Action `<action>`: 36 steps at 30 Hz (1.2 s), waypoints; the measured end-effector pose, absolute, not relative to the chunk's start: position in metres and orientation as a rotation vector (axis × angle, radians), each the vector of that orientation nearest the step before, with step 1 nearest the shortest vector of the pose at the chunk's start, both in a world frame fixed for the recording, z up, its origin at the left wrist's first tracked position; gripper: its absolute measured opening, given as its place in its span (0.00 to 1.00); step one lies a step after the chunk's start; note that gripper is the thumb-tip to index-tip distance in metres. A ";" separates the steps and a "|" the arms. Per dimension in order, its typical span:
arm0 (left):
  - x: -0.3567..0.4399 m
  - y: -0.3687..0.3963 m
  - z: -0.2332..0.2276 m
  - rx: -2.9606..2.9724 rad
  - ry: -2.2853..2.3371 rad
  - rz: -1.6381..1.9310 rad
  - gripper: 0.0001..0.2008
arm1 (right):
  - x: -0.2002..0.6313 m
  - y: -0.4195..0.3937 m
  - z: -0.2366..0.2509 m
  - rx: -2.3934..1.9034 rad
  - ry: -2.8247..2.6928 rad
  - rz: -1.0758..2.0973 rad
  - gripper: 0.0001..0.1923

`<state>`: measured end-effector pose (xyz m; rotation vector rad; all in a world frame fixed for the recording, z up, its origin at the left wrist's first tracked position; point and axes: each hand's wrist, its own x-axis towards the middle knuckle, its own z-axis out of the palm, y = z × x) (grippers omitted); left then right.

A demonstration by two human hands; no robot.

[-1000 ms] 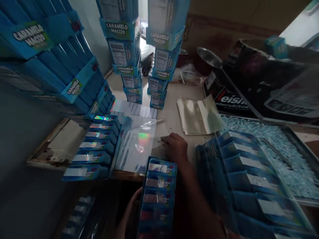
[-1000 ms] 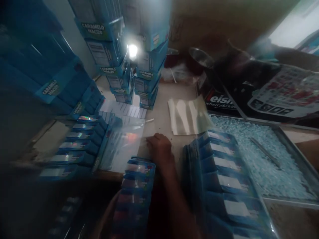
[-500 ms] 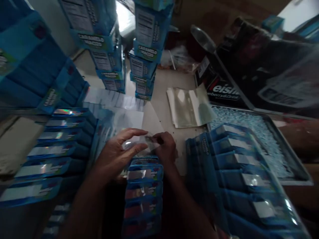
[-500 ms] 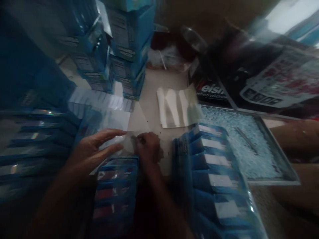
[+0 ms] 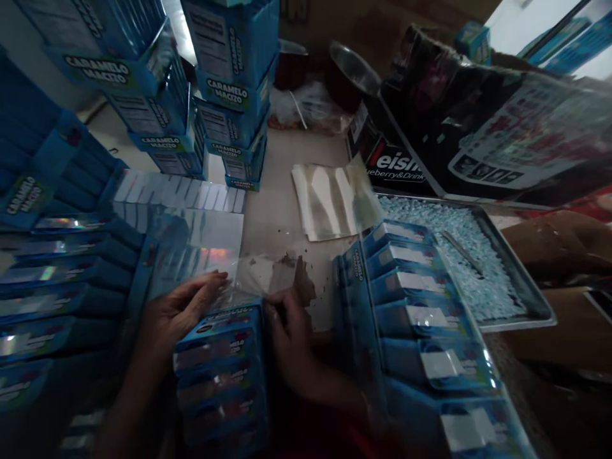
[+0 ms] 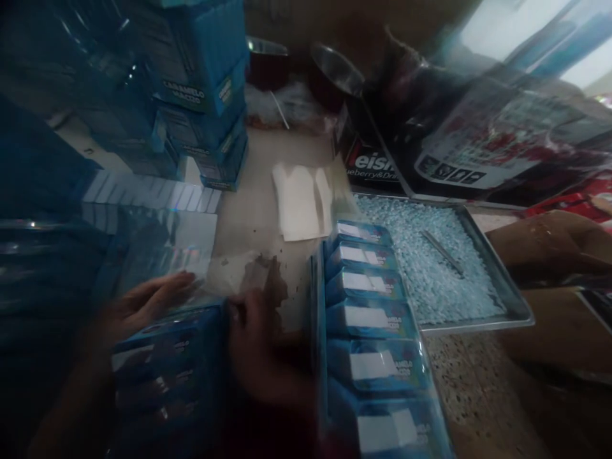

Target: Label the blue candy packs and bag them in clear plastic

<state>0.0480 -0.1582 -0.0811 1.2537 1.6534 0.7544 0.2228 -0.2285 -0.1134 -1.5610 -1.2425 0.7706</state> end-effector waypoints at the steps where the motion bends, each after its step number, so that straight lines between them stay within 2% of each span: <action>1: 0.050 -0.161 -0.082 1.217 1.723 0.753 0.24 | 0.224 -0.218 -0.113 -1.514 -1.212 0.881 0.04; 6: 0.051 -0.165 -0.095 1.132 1.815 0.902 0.25 | 0.247 -0.145 -0.115 -1.146 -1.148 1.394 0.06; 10: 0.049 -0.151 -0.100 1.090 1.668 0.892 0.27 | 0.269 -0.119 -0.119 -1.222 -1.186 1.449 0.10; 12: 0.047 -0.139 -0.101 1.295 1.582 0.936 0.30 | 0.271 -0.120 -0.120 -1.336 -1.201 1.261 0.10; 15: 0.043 -0.120 -0.102 1.793 1.501 0.990 0.34 | 0.263 -0.124 -0.116 -1.442 -1.305 0.756 0.04; 20: 0.044 -0.103 -0.080 2.302 1.411 1.028 0.39 | 0.243 -0.124 -0.093 -1.420 -1.597 -0.092 0.12; 22: 0.046 -0.100 -0.068 2.433 1.335 1.136 0.31 | 0.240 -0.129 -0.079 -1.366 -1.678 -0.337 0.13; 24: 0.045 -0.098 -0.062 2.523 1.299 1.263 0.18 | 0.240 -0.137 -0.069 -1.329 -1.761 -0.472 0.11; 27: 0.042 -0.095 -0.070 2.655 1.285 1.307 0.08 | 0.243 -0.147 -0.070 -1.499 -1.927 -0.412 0.09; 32: 0.038 -0.095 -0.097 2.805 1.241 0.609 0.08 | 0.251 -0.144 -0.099 -2.098 -2.087 0.184 0.07; 36: 0.033 -0.107 -0.103 2.657 1.377 0.471 0.08 | 0.259 -0.149 -0.111 -2.049 -2.191 0.243 0.05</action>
